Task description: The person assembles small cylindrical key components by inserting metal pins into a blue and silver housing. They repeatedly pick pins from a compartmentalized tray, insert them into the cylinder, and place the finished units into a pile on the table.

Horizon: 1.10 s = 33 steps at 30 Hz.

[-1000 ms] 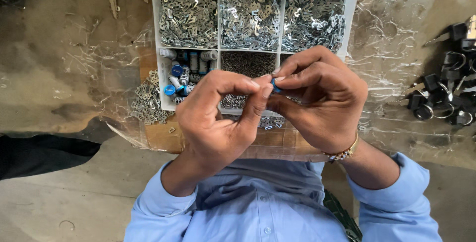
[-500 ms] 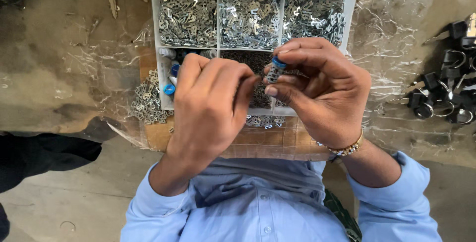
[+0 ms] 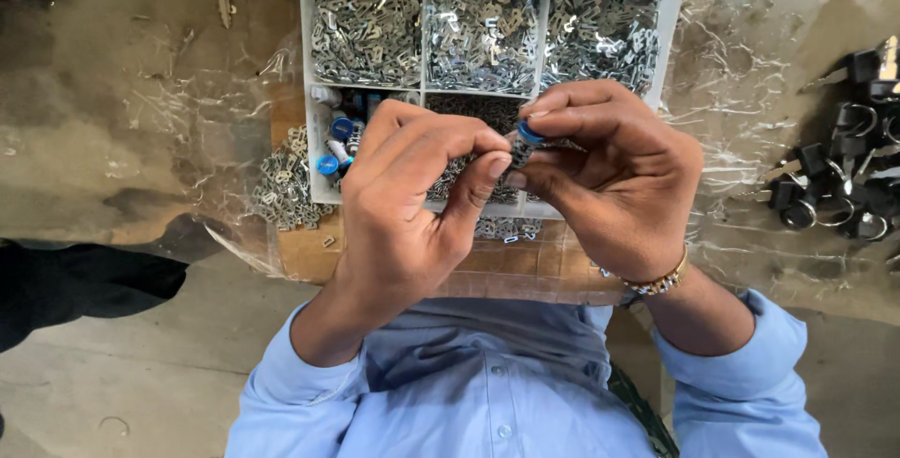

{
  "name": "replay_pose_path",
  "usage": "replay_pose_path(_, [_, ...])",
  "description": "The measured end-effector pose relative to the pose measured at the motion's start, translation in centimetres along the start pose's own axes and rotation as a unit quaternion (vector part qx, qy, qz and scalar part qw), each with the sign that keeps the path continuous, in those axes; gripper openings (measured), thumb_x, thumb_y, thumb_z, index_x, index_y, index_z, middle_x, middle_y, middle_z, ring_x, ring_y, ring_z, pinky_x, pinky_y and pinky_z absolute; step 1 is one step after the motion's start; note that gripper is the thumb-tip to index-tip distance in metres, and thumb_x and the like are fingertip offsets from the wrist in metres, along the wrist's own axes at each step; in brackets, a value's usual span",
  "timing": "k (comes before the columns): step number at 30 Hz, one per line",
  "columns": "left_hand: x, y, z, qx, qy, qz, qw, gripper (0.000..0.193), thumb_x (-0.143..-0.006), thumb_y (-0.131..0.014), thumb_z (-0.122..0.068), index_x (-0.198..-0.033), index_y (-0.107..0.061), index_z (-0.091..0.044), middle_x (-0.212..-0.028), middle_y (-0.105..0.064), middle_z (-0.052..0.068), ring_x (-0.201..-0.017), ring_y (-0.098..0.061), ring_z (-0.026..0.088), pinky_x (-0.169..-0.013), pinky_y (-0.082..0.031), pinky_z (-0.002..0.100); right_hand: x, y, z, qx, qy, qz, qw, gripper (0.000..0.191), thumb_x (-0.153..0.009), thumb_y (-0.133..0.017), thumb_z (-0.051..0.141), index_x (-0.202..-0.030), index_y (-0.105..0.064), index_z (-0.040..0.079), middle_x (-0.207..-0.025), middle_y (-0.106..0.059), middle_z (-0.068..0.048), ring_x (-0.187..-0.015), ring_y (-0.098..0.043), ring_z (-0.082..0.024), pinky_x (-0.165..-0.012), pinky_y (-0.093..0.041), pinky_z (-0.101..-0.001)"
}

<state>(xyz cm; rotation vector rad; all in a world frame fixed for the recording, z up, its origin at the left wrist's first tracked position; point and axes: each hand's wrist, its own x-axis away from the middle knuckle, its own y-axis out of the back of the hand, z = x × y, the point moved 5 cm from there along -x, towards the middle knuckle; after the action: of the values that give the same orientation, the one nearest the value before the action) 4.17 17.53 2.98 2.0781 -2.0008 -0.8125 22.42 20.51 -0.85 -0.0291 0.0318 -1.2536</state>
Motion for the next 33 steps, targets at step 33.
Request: replay_pose_path(33, [0.4, 0.5, 0.0, -0.043, 0.004, -0.008, 0.999, 0.013, -0.102, -0.08, -0.01, -0.109, -0.07, -0.007, -0.101, -0.072, 0.004, -0.091, -0.065, 0.02, -0.081, -0.052, 0.029, -0.3, -0.1, 0.6, 0.025, 0.009, 0.004, 1.0, 0.032, -0.092, -0.08, -0.015, -0.119, -0.067, -0.004, -0.129, -0.063, -0.014, -0.113, -0.071, -0.016, -0.095, -0.065, -0.0239])
